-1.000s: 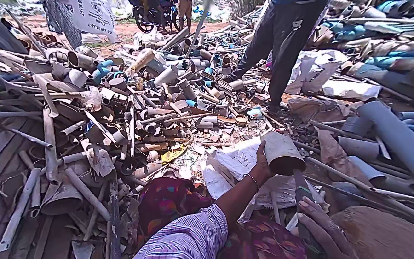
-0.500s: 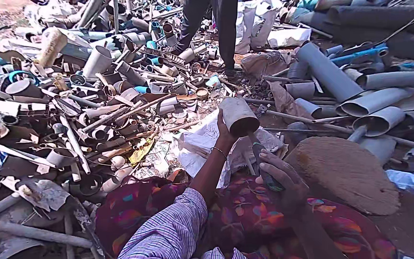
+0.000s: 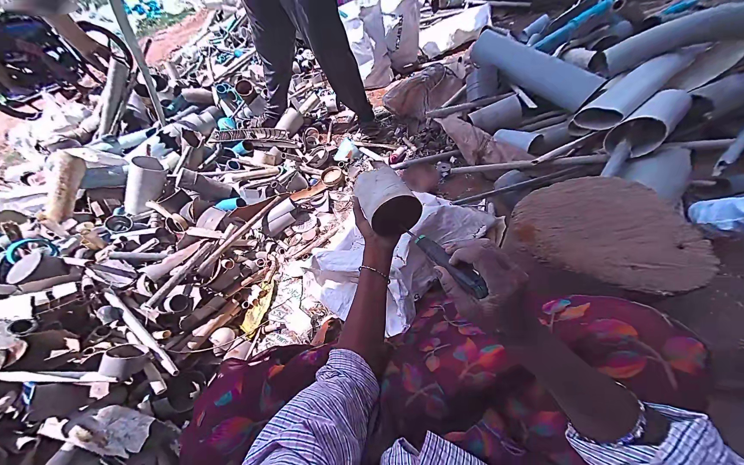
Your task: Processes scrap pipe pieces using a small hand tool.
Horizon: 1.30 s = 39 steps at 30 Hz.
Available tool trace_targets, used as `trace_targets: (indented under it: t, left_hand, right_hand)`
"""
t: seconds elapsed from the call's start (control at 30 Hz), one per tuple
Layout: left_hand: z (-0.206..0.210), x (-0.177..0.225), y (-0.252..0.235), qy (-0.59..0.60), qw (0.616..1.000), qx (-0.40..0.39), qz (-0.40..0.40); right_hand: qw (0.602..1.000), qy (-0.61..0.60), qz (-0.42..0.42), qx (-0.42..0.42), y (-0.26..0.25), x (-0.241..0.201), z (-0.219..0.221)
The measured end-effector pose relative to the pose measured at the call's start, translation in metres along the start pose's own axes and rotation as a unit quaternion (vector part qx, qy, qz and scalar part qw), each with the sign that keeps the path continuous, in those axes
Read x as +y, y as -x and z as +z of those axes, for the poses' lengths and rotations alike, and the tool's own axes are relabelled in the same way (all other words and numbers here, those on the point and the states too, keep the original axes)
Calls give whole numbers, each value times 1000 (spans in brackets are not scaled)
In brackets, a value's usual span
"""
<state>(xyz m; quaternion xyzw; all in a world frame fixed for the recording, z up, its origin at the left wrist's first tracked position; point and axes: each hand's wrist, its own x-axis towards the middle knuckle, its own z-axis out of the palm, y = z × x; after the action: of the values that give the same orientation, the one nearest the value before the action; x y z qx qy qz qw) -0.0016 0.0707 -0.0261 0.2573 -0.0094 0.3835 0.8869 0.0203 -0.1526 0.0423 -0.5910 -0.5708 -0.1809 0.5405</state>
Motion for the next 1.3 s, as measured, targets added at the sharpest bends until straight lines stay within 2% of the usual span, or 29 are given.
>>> trace_targets:
  t: [0.1, 0.17, 0.27, 0.4, 0.47, 0.53, 0.6, 0.7, 0.8, 0.87, 0.9, 1.0, 1.1, 1.2, 1.27, 1.3]
  left_hand:
    - [5, -3, -11, 55, 998, 31, 4]
    - [2, -4, -10, 40, 999, -2, 3]
    - [13, -8, -16, 61, 997, 48, 9]
    - [27, -15, 1, 19, 999, 45, -2]
    - [24, -15, 14, -42, 999, 5, -12]
    - [16, -19, 0, 2, 1000, 21, -16]
    - [18, -21, -9, 45, 998, 28, -21]
    - [31, -20, -5, 50, 997, 50, -23]
    - [32, -22, -5, 66, 997, 38, -21]
    - [22, -23, -9, 51, 998, 29, -25]
    - [22, -22, -9, 47, 998, 40, -30]
    - [60, -14, 2, 37, 991, 122, -33]
    - [33, -18, -5, 51, 997, 47, -15]
    - [20, -20, 2, 13, 999, 8, -37]
    - [20, -17, 4, 3, 999, 14, -41]
    - [24, -15, 2, 25, 998, 48, -39]
  right_hand:
    - [999, -37, 16, 26, -3, -2, -4]
    - [999, -30, 2, 26, -2, -2, -3]
    - [999, 26, -32, 0, 1, 5, 3]
    - [993, 91, -74, -8, 2, 7, 7]
    - [998, 42, -52, 12, 1, 5, 5]
    - [999, -9, -15, 31, -1, 4, 2]
    - [999, 12, -16, 30, -2, 9, 1]
    - [996, 64, -50, 23, -1, 15, 9]
    - [998, -17, 6, 54, -5, 14, 8]
    - [997, -13, 27, 68, -7, 14, 5]
    - [998, 11, 13, 60, -6, 14, 6]
    - [999, 23, -19, 44, -4, 10, 11]
    - [996, -40, 47, 71, -8, 7, 4]
    - [993, -36, 80, 82, -4, 8, -7]
    - [997, -11, 61, 55, -3, 4, -10]
    - [998, 0, 41, 40, -3, 3, -10]
